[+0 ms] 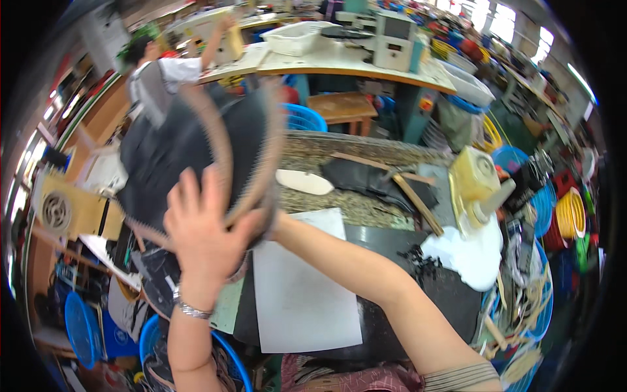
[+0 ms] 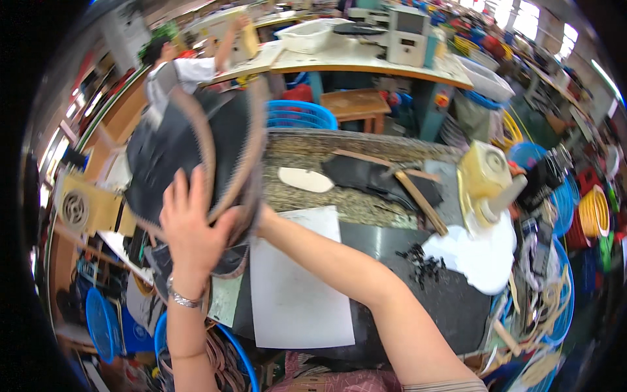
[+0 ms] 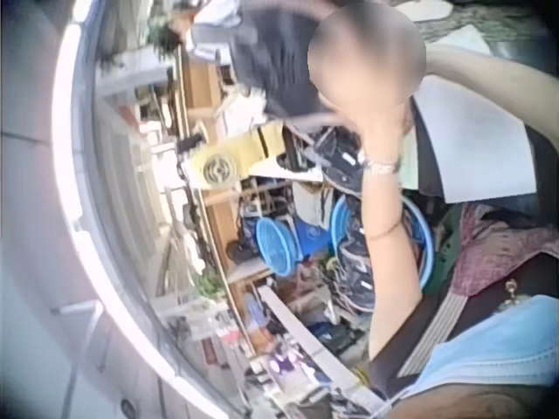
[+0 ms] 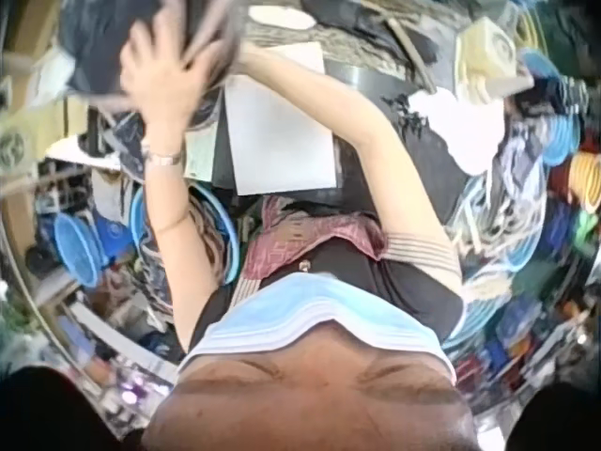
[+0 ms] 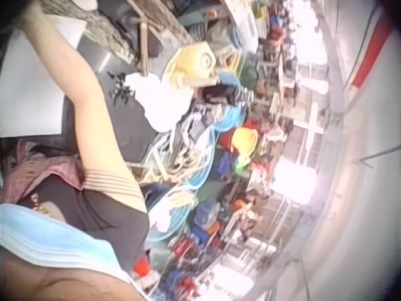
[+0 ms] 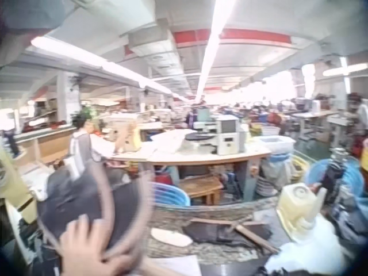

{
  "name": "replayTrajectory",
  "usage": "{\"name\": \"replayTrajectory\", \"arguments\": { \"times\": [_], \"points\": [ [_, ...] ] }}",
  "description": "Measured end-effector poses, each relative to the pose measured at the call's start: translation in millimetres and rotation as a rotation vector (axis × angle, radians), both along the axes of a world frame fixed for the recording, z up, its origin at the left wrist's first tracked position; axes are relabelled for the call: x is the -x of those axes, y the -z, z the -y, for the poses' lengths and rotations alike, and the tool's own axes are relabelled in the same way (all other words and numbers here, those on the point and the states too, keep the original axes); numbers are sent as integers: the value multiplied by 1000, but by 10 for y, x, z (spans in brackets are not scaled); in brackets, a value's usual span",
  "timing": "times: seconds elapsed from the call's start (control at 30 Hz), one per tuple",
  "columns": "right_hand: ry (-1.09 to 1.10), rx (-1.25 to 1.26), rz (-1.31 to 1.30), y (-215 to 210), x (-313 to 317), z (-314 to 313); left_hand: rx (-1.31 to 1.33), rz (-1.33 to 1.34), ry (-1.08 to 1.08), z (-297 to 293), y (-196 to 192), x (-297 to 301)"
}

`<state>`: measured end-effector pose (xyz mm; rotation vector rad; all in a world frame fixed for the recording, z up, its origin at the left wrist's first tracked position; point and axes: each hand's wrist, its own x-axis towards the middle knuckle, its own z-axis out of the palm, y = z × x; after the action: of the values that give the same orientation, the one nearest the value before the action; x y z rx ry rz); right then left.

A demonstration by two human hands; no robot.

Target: The person assembles shoe components at a workbench, using a hammer and punch to secure parts on a shoe sole. They then attach a zipper to a shoe upper using a small tool and fasteners, working on multiple units in a factory setting.

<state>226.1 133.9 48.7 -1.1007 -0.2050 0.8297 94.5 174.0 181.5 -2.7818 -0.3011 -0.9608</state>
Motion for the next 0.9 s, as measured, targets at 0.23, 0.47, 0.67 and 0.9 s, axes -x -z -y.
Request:
{"name": "replayTrajectory", "arguments": {
  "times": [0.23,0.47,0.67,0.9],
  "points": [
    [-93,329,752,-46,489,1381,150,-341,4,-1383,1164,517],
    [544,968,1137,-116,-350,3223,361,-385,234,-1765,1123,615],
    [291,1140,1145,-445,-186,3730,960,-279,105,-1914,987,621],
    [224,1366,959,-523,633,4557,197,41,52,-944,300,1184]
  ]
}}
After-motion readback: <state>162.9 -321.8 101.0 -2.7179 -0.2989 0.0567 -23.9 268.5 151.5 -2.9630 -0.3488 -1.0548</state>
